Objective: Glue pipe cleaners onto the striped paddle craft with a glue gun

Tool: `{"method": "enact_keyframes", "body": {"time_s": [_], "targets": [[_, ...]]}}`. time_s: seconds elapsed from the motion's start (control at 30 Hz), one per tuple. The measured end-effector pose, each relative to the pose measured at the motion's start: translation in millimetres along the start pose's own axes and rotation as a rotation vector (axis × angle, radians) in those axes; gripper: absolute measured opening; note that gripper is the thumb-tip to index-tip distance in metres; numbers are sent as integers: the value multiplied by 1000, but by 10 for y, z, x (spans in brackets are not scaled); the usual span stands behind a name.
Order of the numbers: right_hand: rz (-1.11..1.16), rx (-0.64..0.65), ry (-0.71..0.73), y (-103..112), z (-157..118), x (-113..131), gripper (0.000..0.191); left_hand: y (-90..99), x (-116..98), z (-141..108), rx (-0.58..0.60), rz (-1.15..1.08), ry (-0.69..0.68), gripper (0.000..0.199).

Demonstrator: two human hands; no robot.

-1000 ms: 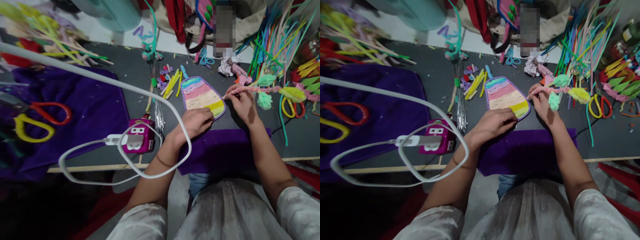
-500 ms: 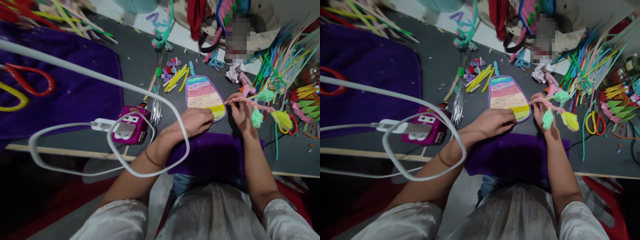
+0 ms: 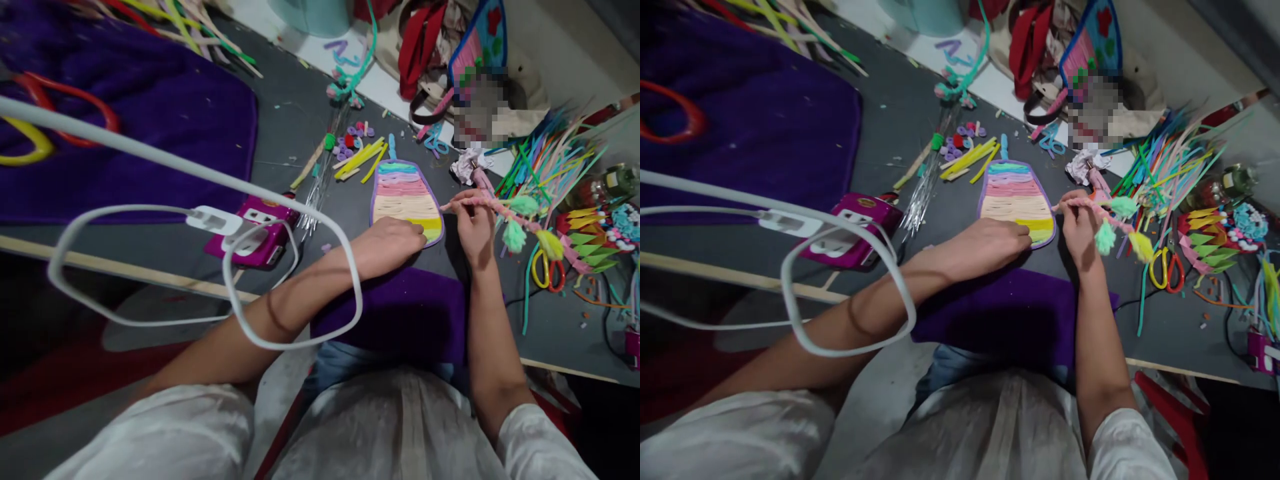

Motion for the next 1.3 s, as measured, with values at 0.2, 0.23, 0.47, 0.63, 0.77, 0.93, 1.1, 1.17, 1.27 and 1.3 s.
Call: {"method": "enact_keyframes", "body": {"time_s": [0.2,0.23,0.47,0.63,0.77,0.93,1.1,1.17,1.27,1.3], "targets": [[-60,33,-31,-96,112,-95,5,145,-105,81,54,-15,0,28],[-68,24,-35,-105,99,-102,5,169,-107,96,68,-14,5,29],[-24,3,-32,-106,28,-82,14,279,-72,156,156,-40,28,26],[-51,6,-76,-117,22,-93,14,334,-91,165,158,-84,1,27],[-19,33,-69,-138,20,-74,14,344,-80,189,197,-87,5,26],[-26,24,-70,-140,11,-31,15,243,29,187,132,-111,-9,23],[-30,-50,-93,-87,2,-17,17,176,111,163,118,-137,-5,19],[-2,-113,-101,-76,6,-12,18,174,115,156,90,-164,-1,19],[69,-119,-75,-114,18,-6,17,174,105,149,64,-166,1,23],[86,-94,-64,-137,21,-7,17,173,101,147,62,-157,0,23]]}}
Point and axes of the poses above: each hand's wrist, its own z-axis towards the middle knuckle, its own y-axis out of the back of the hand, x = y × z, the point moved 1 cm from there along z, towards the middle knuckle, and after that the axes turned 5 degrees about -z, right-handed, at the moved point
